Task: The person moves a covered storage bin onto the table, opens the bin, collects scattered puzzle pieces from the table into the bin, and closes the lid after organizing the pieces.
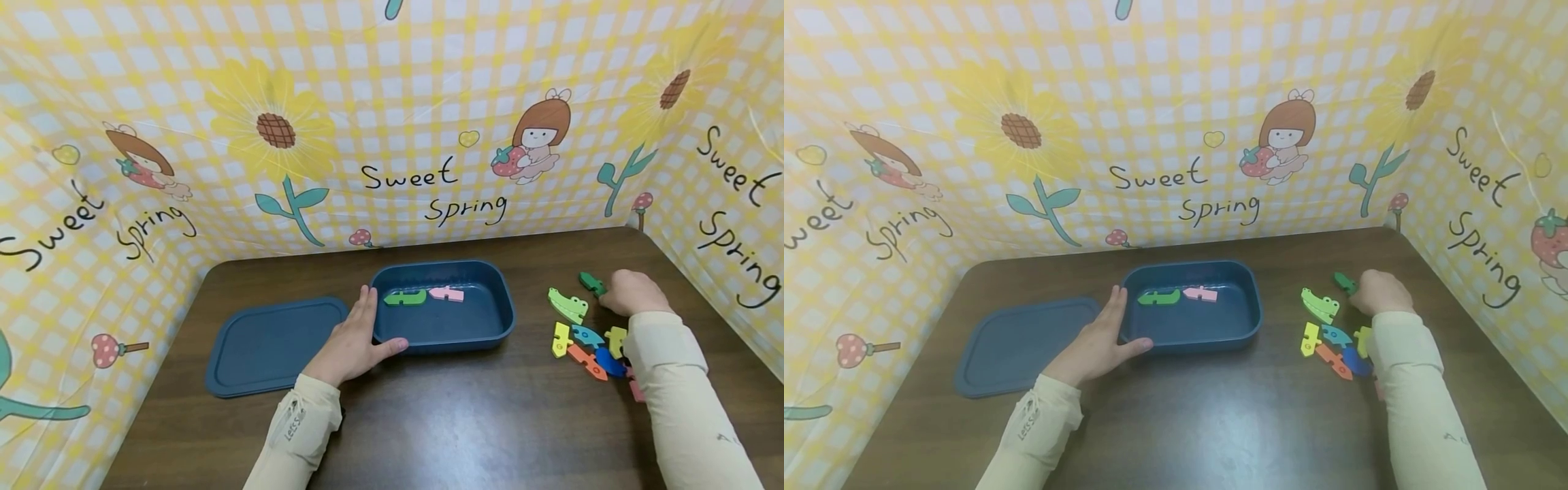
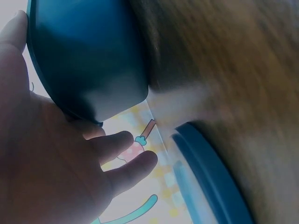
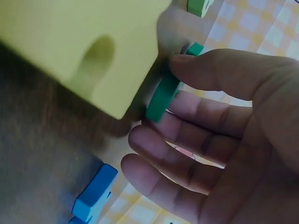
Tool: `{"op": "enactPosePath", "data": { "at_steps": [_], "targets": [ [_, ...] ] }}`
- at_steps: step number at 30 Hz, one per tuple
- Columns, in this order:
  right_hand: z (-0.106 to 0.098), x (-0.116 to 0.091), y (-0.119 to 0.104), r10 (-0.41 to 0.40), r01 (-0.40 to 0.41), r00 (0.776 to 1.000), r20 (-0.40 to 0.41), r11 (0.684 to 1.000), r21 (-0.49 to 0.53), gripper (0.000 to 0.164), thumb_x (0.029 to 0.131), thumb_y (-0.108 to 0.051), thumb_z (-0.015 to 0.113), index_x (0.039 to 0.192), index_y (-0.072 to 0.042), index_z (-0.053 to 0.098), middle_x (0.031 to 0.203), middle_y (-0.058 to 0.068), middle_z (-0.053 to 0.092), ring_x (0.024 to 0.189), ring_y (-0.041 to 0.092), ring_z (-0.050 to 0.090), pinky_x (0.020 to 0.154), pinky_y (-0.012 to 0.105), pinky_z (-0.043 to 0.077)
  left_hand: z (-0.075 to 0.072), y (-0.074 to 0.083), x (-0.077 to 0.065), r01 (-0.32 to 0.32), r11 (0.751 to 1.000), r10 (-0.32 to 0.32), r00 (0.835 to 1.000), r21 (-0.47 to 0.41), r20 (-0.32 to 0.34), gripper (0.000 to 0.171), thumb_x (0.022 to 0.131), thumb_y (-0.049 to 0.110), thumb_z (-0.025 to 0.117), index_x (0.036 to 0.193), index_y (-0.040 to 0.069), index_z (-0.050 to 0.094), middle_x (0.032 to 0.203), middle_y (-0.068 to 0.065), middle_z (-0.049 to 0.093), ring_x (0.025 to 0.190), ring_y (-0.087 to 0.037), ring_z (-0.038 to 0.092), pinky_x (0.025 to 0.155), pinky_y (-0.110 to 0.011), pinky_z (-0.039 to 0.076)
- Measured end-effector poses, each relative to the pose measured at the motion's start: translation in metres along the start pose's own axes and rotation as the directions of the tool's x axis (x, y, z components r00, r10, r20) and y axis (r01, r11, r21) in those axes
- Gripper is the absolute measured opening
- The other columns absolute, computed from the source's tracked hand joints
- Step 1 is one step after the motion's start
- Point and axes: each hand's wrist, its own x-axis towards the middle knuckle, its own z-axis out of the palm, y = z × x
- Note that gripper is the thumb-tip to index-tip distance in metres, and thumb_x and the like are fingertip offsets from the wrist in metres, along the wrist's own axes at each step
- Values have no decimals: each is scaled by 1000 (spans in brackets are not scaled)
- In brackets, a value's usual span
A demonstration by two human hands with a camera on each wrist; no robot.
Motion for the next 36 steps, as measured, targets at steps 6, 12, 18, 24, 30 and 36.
{"op": "enactPosePath", "data": {
  "at_steps": [6, 12, 18, 24, 30, 36],
  "targets": [
    [0, 0, 2, -34, 36, 997, -67, 999, 27, 26, 90, -11, 63, 67, -7, 52, 69, 10, 48, 68, 30, 48, 64, 44, 42, 0, -1, 0, 4, 1000, -4, 1000, -9, 1, 113, 89, 73, 57, 163, 15, -5, 166, 2, -15, 153, -23, 1, 116, -63, 15],
    [2, 3, 1, -66, 73, 991, -114, 995, 64, 27, 90, -8, 59, 66, -9, 46, 65, 6, 43, 66, 27, 44, 63, 42, 39, 0, -2, 0, 5, 1000, -4, 1000, -9, 1, 111, 91, 70, 59, 163, 15, -6, 166, 2, -15, 153, -23, 0, 116, -63, 14],
    [1, 4, -1, -79, 85, 991, -105, 995, 56, 20, 88, -4, 56, 68, -4, 53, 69, 11, 50, 69, 30, 46, 66, 46, 40, 1, -1, 0, 7, 1000, -7, 1000, -13, -2, 111, 91, 69, 60, 163, 15, -5, 166, 1, -14, 153, -23, 1, 115, -63, 14],
    [3, 6, 0, -57, 58, 996, -71, 998, 23, 26, 87, -6, 58, 63, -10, 47, 66, 9, 46, 65, 28, 46, 63, 44, 40, 1, 0, 0, 1, 1000, -1, 1000, -4, 1, 113, 89, 73, 57, 163, 14, -4, 166, 1, -14, 153, -22, 0, 115, -64, 15],
    [3, 6, -3, -54, 57, 991, -121, 998, 23, 15, 88, -7, 62, 86, 8, 59, 81, 21, 55, 74, 35, 49, 67, 48, 43, 0, 0, 0, -3, 1000, 3, 1000, -5, 3, 112, 89, 73, 57, 163, 14, -4, 166, 0, -14, 153, -22, 1, 115, -64, 15],
    [0, 7, -10, -106, 116, 973, -203, 992, 39, 39, 90, -7, 61, 117, 20, 57, 104, 34, 60, 83, 40, 51, 73, 53, 44, 0, -1, 1, -5, 1000, 5, 1000, 4, 0, 113, 88, 75, 56, 163, 14, -4, 166, 0, -14, 153, -24, 2, 115, -63, 16]
  ]
}}
